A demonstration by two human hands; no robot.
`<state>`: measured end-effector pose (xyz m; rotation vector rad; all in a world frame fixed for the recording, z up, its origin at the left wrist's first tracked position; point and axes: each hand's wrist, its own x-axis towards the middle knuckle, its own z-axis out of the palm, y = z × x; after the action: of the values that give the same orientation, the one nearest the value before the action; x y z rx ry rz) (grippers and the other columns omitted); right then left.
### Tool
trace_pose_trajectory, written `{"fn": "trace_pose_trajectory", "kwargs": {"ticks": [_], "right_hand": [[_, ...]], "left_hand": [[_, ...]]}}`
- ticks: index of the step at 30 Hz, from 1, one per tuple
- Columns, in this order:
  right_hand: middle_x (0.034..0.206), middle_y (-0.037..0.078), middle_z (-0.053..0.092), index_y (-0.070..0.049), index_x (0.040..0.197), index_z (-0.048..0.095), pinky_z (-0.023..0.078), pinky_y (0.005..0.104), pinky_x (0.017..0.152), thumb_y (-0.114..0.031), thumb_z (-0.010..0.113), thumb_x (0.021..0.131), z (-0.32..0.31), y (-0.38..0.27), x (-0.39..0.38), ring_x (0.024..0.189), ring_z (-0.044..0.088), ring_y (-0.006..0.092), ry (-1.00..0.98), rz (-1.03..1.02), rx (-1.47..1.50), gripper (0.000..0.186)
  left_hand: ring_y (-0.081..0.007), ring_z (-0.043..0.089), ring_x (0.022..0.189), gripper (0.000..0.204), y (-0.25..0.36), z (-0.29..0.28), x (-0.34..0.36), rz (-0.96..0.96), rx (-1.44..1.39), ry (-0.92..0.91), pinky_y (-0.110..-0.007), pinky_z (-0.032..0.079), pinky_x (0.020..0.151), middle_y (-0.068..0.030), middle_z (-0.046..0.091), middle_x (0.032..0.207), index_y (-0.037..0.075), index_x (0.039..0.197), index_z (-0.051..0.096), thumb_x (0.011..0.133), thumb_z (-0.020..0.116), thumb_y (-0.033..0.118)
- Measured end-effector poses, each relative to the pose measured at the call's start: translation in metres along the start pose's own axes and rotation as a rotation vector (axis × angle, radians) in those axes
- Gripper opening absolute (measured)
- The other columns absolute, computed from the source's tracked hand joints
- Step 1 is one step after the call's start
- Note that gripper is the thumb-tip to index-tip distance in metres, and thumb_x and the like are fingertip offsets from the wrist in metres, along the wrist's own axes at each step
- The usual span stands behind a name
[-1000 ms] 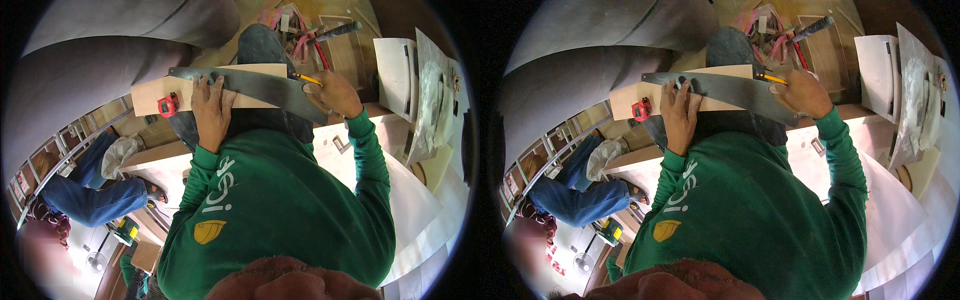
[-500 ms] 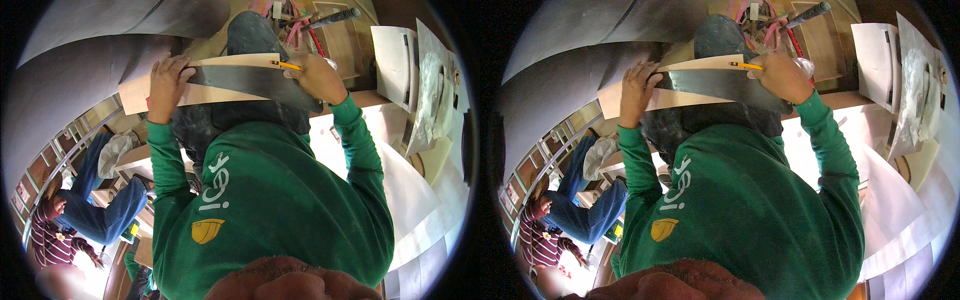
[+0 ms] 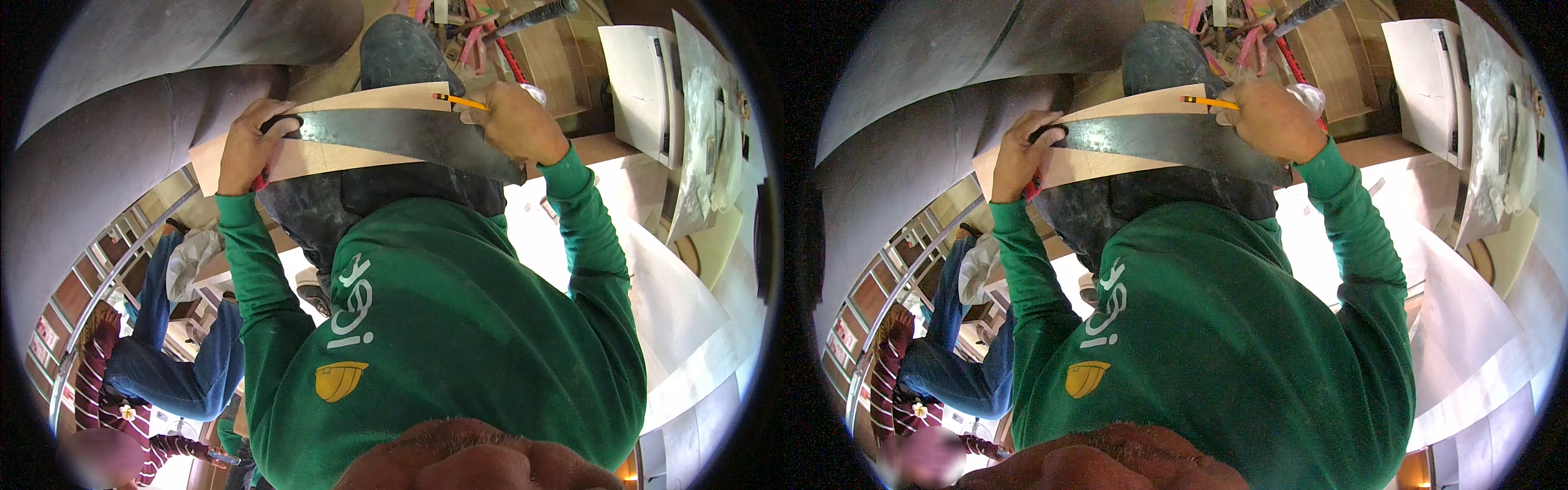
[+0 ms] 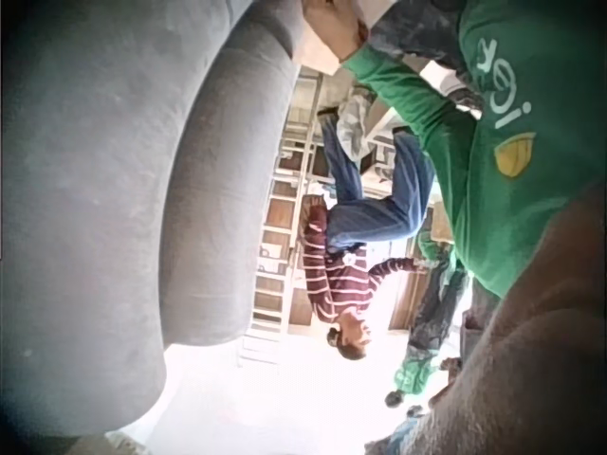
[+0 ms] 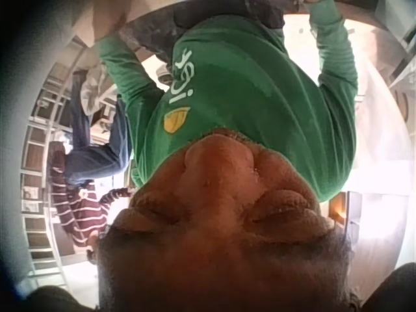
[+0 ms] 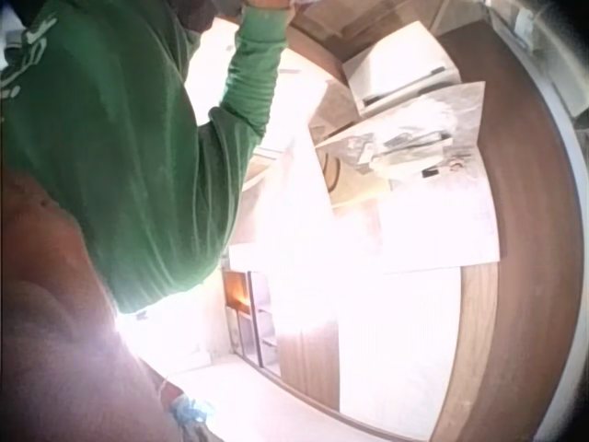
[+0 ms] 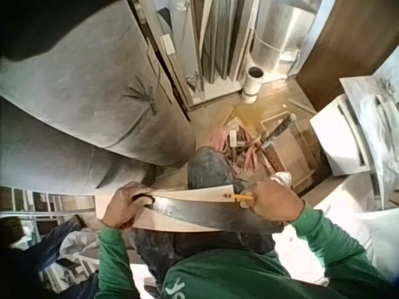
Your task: The person measures a wooden plank with a tape measure and marks it with a pencil. They use a metal square to draw straight lines and repeatedly reposition the tools to mark multiple points along the plank.
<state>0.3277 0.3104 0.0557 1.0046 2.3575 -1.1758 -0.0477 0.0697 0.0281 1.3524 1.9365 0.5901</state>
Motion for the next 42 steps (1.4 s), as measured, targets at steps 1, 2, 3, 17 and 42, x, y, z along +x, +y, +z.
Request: {"fn": "trace_pose_trajectory", "kwargs": {"ticks": [1, 2, 3, 17, 42], "right_hand": [[0.098, 0.025, 0.08, -0.008, 0.124, 0.085, 0.06, 0.054, 0.084, -0.027, 0.081, 0.102, 0.0, 0.0, 0.0, 0.089, 0.078, 0.0437, -0.001, 0.008, 0.006, 0.029], [0.097, 0.024, 0.08, -0.008, 0.124, 0.085, 0.06, 0.0537, 0.084, -0.027, 0.081, 0.103, 0.0, 0.001, 0.0, 0.088, 0.078, 0.0434, -0.008, 0.011, 0.014, 0.029], [0.097, 0.024, 0.08, -0.008, 0.125, 0.085, 0.06, 0.0534, 0.084, -0.027, 0.081, 0.103, 0.0, 0.003, 0.001, 0.088, 0.078, 0.0432, -0.016, 0.012, 0.023, 0.03], [0.097, 0.023, 0.078, -0.004, 0.12, 0.085, 0.058, 0.0515, 0.082, -0.026, 0.079, 0.104, -0.001, 0.008, 0.004, 0.087, 0.075, 0.0401, 0.006, -0.055, 0.018, 0.028], [0.099, 0.026, 0.078, -0.005, 0.119, 0.084, 0.058, 0.0552, 0.085, -0.029, 0.08, 0.102, -0.001, 0.004, 0.01, 0.092, 0.076, 0.0463, -0.027, 0.033, 0.029, 0.029]], "left_hand": [[-0.0318, 0.075, 0.117, 0.038, 0.0, -0.002, -0.003, 0.032, -0.001, 0.014, -0.039, 0.055, 0.106, -0.0174, 0.078, 0.126, 0.001, 0.132, 0.081, 0.098, 0.084, 0.019], [-0.0326, 0.075, 0.116, 0.038, -0.002, -0.004, -0.005, 0.063, -0.001, 0.027, -0.04, 0.055, 0.105, -0.0179, 0.079, 0.125, 0.002, 0.131, 0.082, 0.096, 0.084, 0.017], [-0.0325, 0.075, 0.118, 0.04, -0.006, -0.008, -0.006, 0.044, 0.01, 0.016, -0.04, 0.055, 0.106, -0.0176, 0.079, 0.127, 0.002, 0.132, 0.081, 0.095, 0.085, 0.016], [-0.0305, 0.072, 0.124, 0.046, -0.016, -0.02, 0.003, -0.116, 0.007, -0.108, -0.038, 0.053, 0.111, -0.0144, 0.076, 0.134, 0.006, 0.139, 0.08, 0.094, 0.086, 0.015], [-0.0148, 0.064, 0.069, 0.038, -0.023, -0.015, -0.004, -0.091, -0.223, -0.047, -0.031, 0.053, 0.067, -0.0102, 0.072, 0.116, 0.002, 0.132, 0.08, 0.095, 0.083, 0.007]]}}
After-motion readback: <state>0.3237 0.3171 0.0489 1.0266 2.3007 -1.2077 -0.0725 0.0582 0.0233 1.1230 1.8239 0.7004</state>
